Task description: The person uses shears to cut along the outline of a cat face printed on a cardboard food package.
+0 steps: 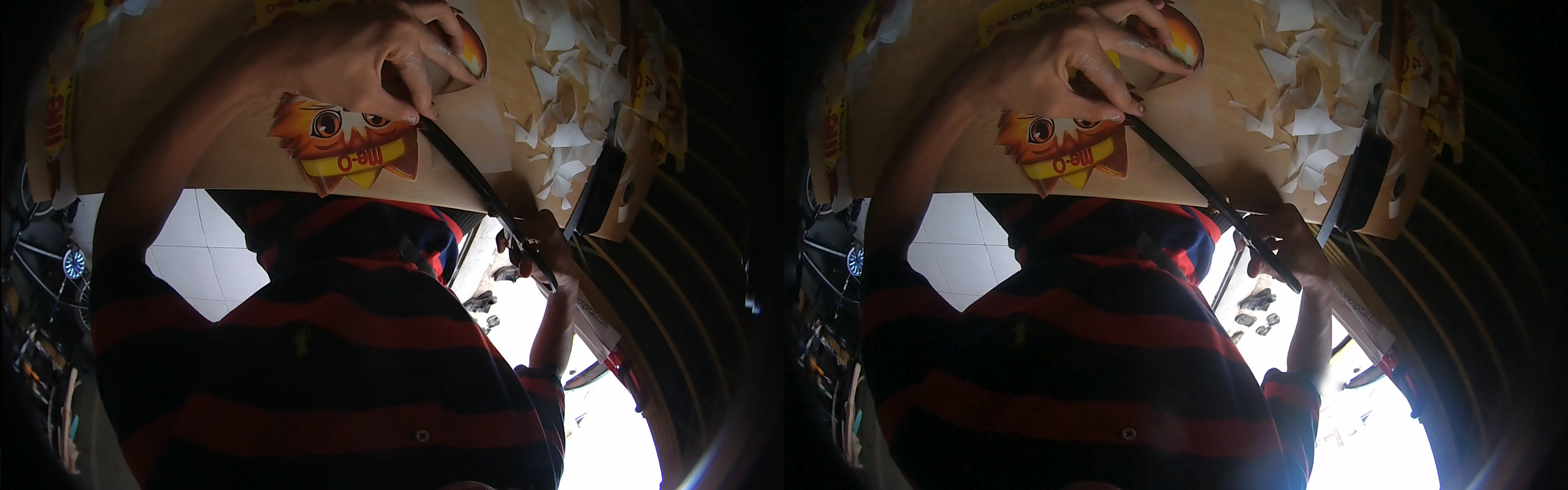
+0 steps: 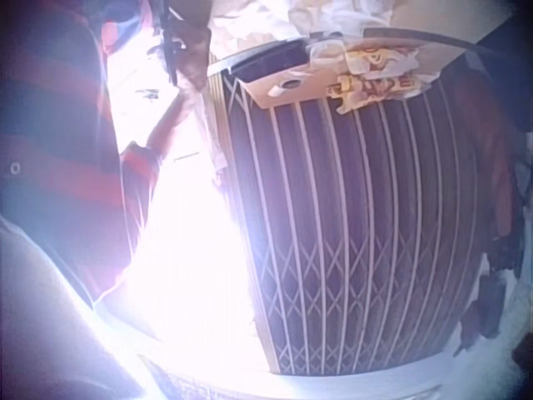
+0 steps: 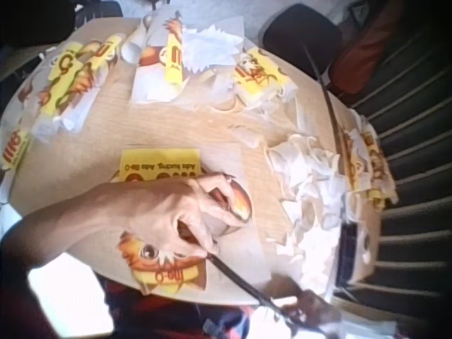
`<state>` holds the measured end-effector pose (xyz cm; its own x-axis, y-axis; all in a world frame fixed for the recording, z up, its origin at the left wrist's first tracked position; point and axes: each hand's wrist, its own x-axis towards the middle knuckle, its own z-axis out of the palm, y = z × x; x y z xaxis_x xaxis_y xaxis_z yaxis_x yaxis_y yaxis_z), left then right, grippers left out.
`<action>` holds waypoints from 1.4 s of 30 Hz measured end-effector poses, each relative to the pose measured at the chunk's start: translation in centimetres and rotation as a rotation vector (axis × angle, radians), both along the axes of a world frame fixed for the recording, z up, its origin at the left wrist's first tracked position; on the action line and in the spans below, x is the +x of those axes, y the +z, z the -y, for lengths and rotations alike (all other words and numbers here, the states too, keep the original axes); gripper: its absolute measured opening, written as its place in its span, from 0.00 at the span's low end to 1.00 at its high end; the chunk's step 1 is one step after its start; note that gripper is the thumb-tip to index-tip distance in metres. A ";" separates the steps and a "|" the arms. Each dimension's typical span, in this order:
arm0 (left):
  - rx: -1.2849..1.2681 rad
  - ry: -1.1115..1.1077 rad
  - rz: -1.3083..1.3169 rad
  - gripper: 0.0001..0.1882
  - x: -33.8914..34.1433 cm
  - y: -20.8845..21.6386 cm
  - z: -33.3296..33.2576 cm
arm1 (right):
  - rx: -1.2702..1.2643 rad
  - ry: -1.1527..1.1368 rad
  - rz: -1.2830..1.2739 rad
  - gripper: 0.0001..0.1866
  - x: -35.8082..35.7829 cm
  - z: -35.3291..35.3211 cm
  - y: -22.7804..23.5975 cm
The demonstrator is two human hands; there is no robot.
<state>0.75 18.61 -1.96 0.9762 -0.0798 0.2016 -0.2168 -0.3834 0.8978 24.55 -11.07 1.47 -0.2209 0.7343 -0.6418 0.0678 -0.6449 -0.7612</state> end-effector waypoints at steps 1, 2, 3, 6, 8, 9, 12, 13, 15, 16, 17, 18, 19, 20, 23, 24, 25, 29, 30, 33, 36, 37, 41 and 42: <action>-0.031 -0.002 0.029 0.09 0.1 -0.7 0.1 | 0.008 0.019 -0.001 0.31 0.3 -0.4 0.0; -0.060 0.000 0.058 0.09 0.2 -1.5 0.2 | 0.018 0.042 -0.004 0.32 0.5 -0.7 0.0; -0.089 0.002 0.086 0.09 0.2 -2.1 0.3 | 0.011 0.052 -0.013 0.32 0.7 -1.0 0.0; -0.022 0.008 0.106 0.09 0.2 -2.3 0.1 | -0.013 0.071 -0.037 0.33 1.3 -1.1 -0.1; 0.003 -0.017 0.054 0.09 0.0 -0.8 -0.3 | -0.027 0.067 -0.048 0.34 1.4 -1.1 -0.1; 0.016 -0.030 0.028 0.09 0.0 -0.2 -0.4 | -0.031 0.068 -0.051 0.34 1.5 -1.1 -0.1; -0.131 0.020 -0.121 0.09 -0.2 -0.8 0.2 | -0.028 0.077 -0.056 0.34 1.6 -1.1 -0.2; -0.137 0.015 -0.102 0.10 -0.3 -0.8 0.1 | -0.020 0.081 -0.056 0.34 1.8 -0.8 -0.4; -0.149 0.003 -0.064 0.10 -0.3 -0.7 -0.1 | 0.014 0.099 -0.009 0.37 1.4 -1.0 -0.3; -0.100 0.000 -0.030 0.10 -0.2 -1.2 -0.1 | 0.039 0.111 0.038 0.39 0.9 -1.2 0.0; -0.051 -0.002 0.002 0.10 -0.1 -1.6 0.2 | 0.065 0.125 0.085 0.42 0.5 -1.4 0.2; -0.002 -0.005 0.035 0.10 0.0 -1.8 0.3 | 0.043 0.104 0.031 0.39 0.6 -1.4 0.1; 0.008 -0.003 0.012 0.10 -0.4 -1.8 0.1 | 0.021 0.083 -0.024 0.37 0.9 -1.4 0.0; 0.016 -0.008 -0.007 0.10 -0.4 -0.7 0.0 | -0.003 0.055 -0.075 0.34 1.2 -1.2 -0.1; -0.004 -0.009 0.010 0.10 0.0 -1.7 0.2 | 0.027 0.038 -0.088 0.35 1.5 -0.4 -0.7; -0.017 -0.004 0.027 0.09 0.0 -2.2 0.3 | 0.027 0.044 -0.084 0.35 1.5 -0.4 -0.7; -0.031 -0.014 0.024 0.09 -0.1 -2.7 0.2 | 0.027 0.051 -0.079 0.35 1.5 -0.5 -0.7; -0.034 -0.032 0.028 0.08 0.0 -2.4 0.2 | 0.030 0.071 -0.050 0.35 1.4 -0.8 -0.6; -0.031 -0.029 0.028 0.08 -0.1 -2.3 0.1 | 0.025 0.082 -0.047 0.35 1.5 -0.9 -0.5; -0.019 -0.028 0.017 0.08 -0.1 -2.0 0.1 | 0.020 0.108 -0.036 0.34 1.7 -0.9 -0.4; -0.016 -0.024 0.009 0.08 -0.2 -1.7 0.1 | 0.050 0.104 0.014 0.35 1.3 -0.9 -0.3; -0.011 -0.019 0.009 0.08 -0.2 -1.6 0.0 | 0.075 0.093 0.050 0.38 0.7 -1.0 -0.1; -0.010 -0.019 0.000 0.07 -0.3 -1.5 0.0 | 0.111 0.097 0.114 0.40 0.3 -1.2 0.2; -0.011 -0.018 -0.007 0.07 -0.3 -1.4 0.0 | 0.097 0.097 0.107 0.40 0.3 -1.2 0.2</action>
<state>0.42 18.59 -3.38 0.9761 -0.0952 0.1954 -0.2170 -0.3694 0.9036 24.83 -9.83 1.69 -0.2278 0.7724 -0.5929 0.2100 -0.5556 -0.8045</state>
